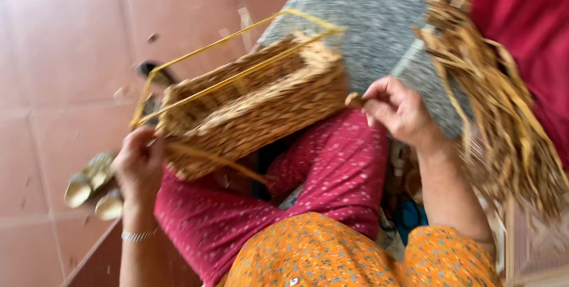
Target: The person weaves a rectangular basket by hand, interlacing dried palm strips through a yellow metal frame. They repeatedly pull the strips through the frame and tighten the weave to build up the basket walls.
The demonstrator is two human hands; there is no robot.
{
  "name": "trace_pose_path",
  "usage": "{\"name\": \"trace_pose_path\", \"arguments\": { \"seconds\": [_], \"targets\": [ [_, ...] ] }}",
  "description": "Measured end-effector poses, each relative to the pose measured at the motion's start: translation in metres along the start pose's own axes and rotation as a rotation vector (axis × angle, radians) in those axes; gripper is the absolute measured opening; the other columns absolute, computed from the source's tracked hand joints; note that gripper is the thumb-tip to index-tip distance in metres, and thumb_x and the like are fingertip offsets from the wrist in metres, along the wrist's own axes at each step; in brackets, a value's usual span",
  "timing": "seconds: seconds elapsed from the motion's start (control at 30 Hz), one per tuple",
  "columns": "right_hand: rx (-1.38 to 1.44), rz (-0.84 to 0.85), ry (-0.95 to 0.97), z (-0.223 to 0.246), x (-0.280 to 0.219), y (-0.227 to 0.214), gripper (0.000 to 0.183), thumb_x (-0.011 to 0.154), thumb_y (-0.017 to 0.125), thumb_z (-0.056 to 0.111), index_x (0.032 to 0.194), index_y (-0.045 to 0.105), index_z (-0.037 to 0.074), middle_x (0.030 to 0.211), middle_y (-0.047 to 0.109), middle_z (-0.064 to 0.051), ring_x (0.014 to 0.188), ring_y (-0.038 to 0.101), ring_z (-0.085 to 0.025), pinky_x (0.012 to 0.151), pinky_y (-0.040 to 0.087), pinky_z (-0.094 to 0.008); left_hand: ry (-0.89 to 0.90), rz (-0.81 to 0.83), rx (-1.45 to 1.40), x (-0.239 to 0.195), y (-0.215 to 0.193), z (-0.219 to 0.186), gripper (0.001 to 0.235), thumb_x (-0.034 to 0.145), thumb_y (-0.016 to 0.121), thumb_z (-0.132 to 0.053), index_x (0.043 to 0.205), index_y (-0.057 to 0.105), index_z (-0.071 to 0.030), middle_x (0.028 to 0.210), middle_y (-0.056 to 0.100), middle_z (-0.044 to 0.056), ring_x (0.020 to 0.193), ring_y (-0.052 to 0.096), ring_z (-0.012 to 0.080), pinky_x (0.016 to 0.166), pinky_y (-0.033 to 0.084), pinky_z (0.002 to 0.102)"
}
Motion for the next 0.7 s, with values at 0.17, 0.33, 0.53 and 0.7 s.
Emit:
{"name": "trace_pose_path", "arguments": {
  "seconds": [0.17, 0.33, 0.53, 0.7],
  "targets": [
    [0.103, 0.282, 0.091, 0.022, 0.025, 0.174, 0.013, 0.092, 0.072, 0.001, 0.106, 0.071, 0.002, 0.086, 0.068, -0.002, 0.075, 0.063, -0.008, 0.067, 0.053, -0.020, 0.204, -0.036, -0.026, 0.002, -0.012, -0.018, 0.018, 0.090, 0.074, 0.001, 0.106, 0.067, -0.004, 0.099, 0.071, 0.013, 0.088, 0.070, 0.0274, 0.077, 0.057, 0.037],
    [-0.159, 0.213, -0.426, 0.085, 0.052, 0.286, 0.006, 0.095, 0.074, 0.002, 0.096, 0.068, 0.003, 0.097, 0.065, -0.002, 0.079, 0.061, -0.010, 0.068, 0.051, -0.023, 0.338, -0.016, -0.040, -0.011, -0.015, -0.022, 0.016, 0.090, 0.071, 0.003, 0.100, 0.061, -0.004, 0.109, 0.070, 0.012, 0.098, 0.068, 0.0318, 0.084, 0.057, 0.040],
    [-0.583, 0.043, -0.675, 0.095, 0.072, 0.346, 0.019, 0.092, 0.079, 0.015, 0.088, 0.062, 0.007, 0.093, 0.064, -0.004, 0.085, 0.060, -0.025, 0.072, 0.050, -0.040, 0.401, -0.022, 0.019, -0.020, -0.013, -0.023, 0.016, 0.088, 0.071, 0.000, 0.097, 0.059, -0.004, 0.132, 0.063, 0.017, 0.106, 0.065, 0.0326, 0.089, 0.057, 0.041],
    [-0.715, 0.001, -0.644, 0.071, 0.077, 0.360, 0.022, 0.092, 0.081, 0.020, 0.086, 0.062, 0.010, 0.085, 0.062, -0.004, 0.083, 0.059, -0.027, 0.068, 0.049, -0.042, 0.484, -0.023, 0.098, -0.029, -0.008, -0.024, 0.017, 0.084, 0.067, 0.001, 0.093, 0.054, -0.002, 0.140, 0.060, 0.024, 0.107, 0.065, 0.0323, 0.090, 0.059, 0.039]
  ]
}}
Point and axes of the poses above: each hand's wrist, its own x-axis towards the middle knuckle, its own y-axis out of the palm, z = x × y, the point moved 8 cm from there along x, towards the middle knuckle
